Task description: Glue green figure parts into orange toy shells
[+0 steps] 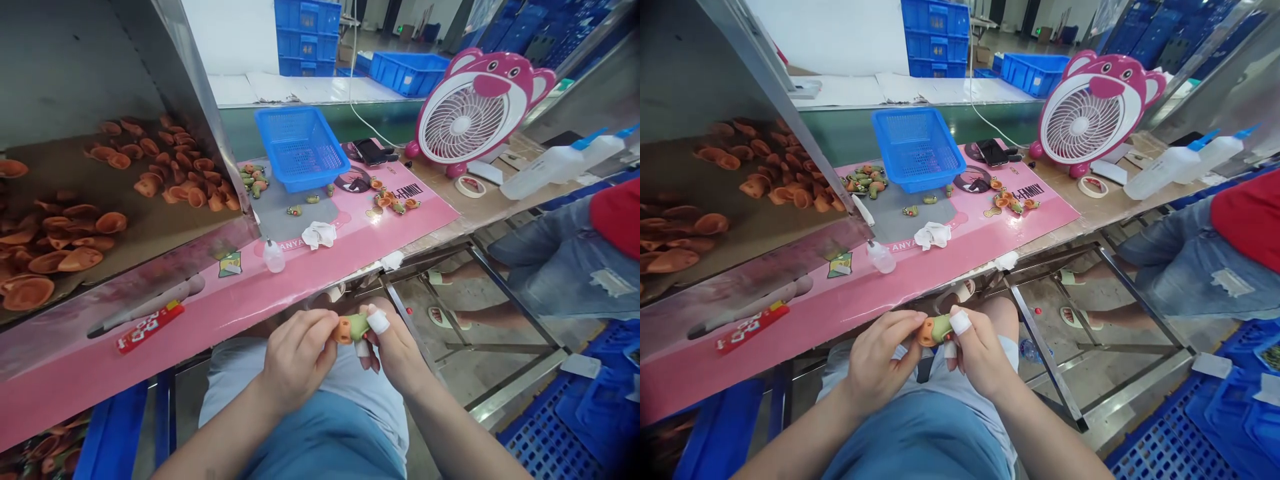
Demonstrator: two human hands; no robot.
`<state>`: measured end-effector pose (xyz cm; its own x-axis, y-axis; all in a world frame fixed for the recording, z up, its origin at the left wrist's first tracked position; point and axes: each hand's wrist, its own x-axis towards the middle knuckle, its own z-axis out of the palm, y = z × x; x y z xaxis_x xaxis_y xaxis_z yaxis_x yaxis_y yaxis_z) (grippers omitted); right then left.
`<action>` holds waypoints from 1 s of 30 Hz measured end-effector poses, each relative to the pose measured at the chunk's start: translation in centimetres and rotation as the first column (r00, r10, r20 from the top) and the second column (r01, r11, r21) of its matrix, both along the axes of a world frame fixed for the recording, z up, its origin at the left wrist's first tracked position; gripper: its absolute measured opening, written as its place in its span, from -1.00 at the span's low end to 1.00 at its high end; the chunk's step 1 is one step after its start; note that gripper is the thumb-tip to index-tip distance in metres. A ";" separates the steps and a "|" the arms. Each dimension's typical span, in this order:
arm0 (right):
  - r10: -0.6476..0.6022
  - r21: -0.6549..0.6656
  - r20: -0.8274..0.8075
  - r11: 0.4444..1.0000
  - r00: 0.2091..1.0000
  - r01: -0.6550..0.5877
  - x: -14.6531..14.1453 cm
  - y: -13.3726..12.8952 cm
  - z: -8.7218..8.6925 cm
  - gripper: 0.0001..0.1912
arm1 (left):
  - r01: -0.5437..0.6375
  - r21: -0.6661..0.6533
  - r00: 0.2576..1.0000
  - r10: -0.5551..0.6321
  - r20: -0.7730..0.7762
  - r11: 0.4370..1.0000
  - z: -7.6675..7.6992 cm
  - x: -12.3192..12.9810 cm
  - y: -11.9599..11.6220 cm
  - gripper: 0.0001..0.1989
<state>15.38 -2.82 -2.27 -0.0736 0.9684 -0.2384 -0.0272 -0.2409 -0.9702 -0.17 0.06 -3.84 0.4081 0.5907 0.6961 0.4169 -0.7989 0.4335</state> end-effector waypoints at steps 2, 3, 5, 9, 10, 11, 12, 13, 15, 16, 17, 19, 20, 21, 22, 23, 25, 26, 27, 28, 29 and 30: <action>0.027 -0.018 0.000 0.999 1.000 -0.027 -0.1 -0.1 -0.2 -0.52 | -0.019 -0.053 0.999 0.020 0.027 0.998 0.2 0.1 -0.1 -0.71; 0.047 -0.014 0.009 0.999 0.999 -0.047 -0.1 -0.2 -0.3 -0.52 | -0.026 -0.130 0.998 0.034 0.053 0.991 0.4 0.2 -0.2 -0.76; 0.091 0.036 0.042 0.995 0.995 -0.092 -0.1 -0.4 -0.3 -0.52 | -0.027 -0.391 0.987 0.087 0.138 0.920 0.9 0.4 -0.3 -0.87; -0.012 0.305 0.173 0.952 0.985 -0.042 0.1 -0.7 -0.4 -0.68 | 0.163 -0.840 0.922 0.224 0.316 0.518 1.9 0.8 0.1 -0.94; -0.065 0.379 0.199 0.925 0.978 -0.015 0.2 -0.7 -0.4 -0.78 | 0.219 -0.875 0.906 0.243 0.346 0.432 2.1 0.8 0.2 -0.94; -0.104 0.439 0.222 0.899 0.969 -0.004 0.3 -0.7 -0.4 -0.85 | 0.268 -0.892 0.893 0.254 0.372 0.364 2.2 0.8 0.3 -0.94; -0.121 0.484 0.250 0.875 0.961 -0.015 0.3 -0.7 -0.3 -0.83 | 0.310 -0.898 0.881 0.261 0.394 0.312 2.3 0.8 0.4 -0.94; -0.122 0.515 0.285 0.856 0.951 -0.044 0.3 -0.6 -0.3 -0.75 | 0.345 -0.898 0.871 0.263 0.414 0.272 2.3 0.7 0.5 -0.94; -0.103 0.542 0.366 0.832 0.925 -0.121 0.4 -0.4 -0.1 -0.66 | 0.396 -0.891 0.859 0.252 0.445 0.222 2.3 0.7 0.5 -0.93; -0.097 0.546 0.400 0.824 0.911 -0.152 0.4 -0.3 0.0 -0.66 | 0.408 -0.889 0.859 0.242 0.451 0.206 2.2 0.7 0.5 -0.93; -0.095 0.548 0.423 0.819 0.901 -0.171 0.4 -0.2 0.2 -0.67 | 0.413 -0.890 0.863 0.231 0.450 0.193 2.2 0.7 0.5 -0.93; -0.097 0.547 0.436 0.818 0.895 -0.178 0.4 -0.2 0.4 -0.70 | 0.421 -0.889 0.866 0.214 0.453 0.179 2.0 0.7 0.5 -0.94; -0.105 0.549 0.431 0.819 0.896 -0.167 0.4 -0.3 0.4 -0.71 | 0.429 -0.886 0.863 0.211 0.459 0.176 1.9 0.7 0.5 -0.95; -0.117 0.551 0.424 0.821 0.898 -0.153 0.3 -0.4 0.5 -0.72 | 0.439 -0.882 0.858 0.210 0.468 0.173 1.8 0.7 0.5 -0.96; -0.129 0.554 0.420 0.821 0.898 -0.141 0.3 -0.5 0.5 -0.73 | 0.447 -0.878 0.854 0.212 0.475 0.170 1.8 0.7 0.6 -0.97; -0.142 0.556 0.421 0.821 0.896 -0.131 0.3 -0.6 0.5 -0.74 | 0.447 -0.879 0.852 0.219 0.475 0.168 1.7 0.6 0.6 -0.97; -0.183 0.531 0.457 0.841 0.870 -0.103 0.5 -0.3 -0.1 -0.79 | 0.410 -0.897 0.866 0.240 0.439 0.164 1.4 0.5 0.6 -0.92; -0.214 0.508 0.489 0.858 0.846 -0.077 0.9 0.2 -0.7 -0.79 | 0.376 -0.912 0.876 0.257 0.408 0.167 1.2 0.3 0.6 -0.90; -0.255 0.485 0.522 0.874 0.814 -0.037 1.4 1.1 -1.4 -0.79 | 0.340 -0.924 0.884 0.276 0.377 0.174 0.9 0.2 0.6 -0.87; -0.306 0.467 0.552 0.884 0.775 0.016 2.3 2.4 -2.2 -0.78 | 0.310 -0.933 0.886 0.299 0.354 0.184 0.5 0.1 0.6 -0.85; -0.358 0.460 0.574 0.885 0.737 0.072 3.4 4.1 -3.0 -0.77 | 0.288 -0.938 0.886 0.318 0.338 0.194 0.1 0.0 0.6 -0.84; -0.411 0.462 0.589 0.877 0.696 0.127 4.6 6.1 -3.9 -0.77 | 0.275 -0.940 0.883 0.334 0.329 0.201 -0.4 -0.2 0.6 -0.82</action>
<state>20.01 3.26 -6.12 0.2407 0.9388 0.2464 0.6361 0.0392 -0.7706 -0.36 0.69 -4.25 0.2576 0.8962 -0.3613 -0.0162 0.3779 0.9257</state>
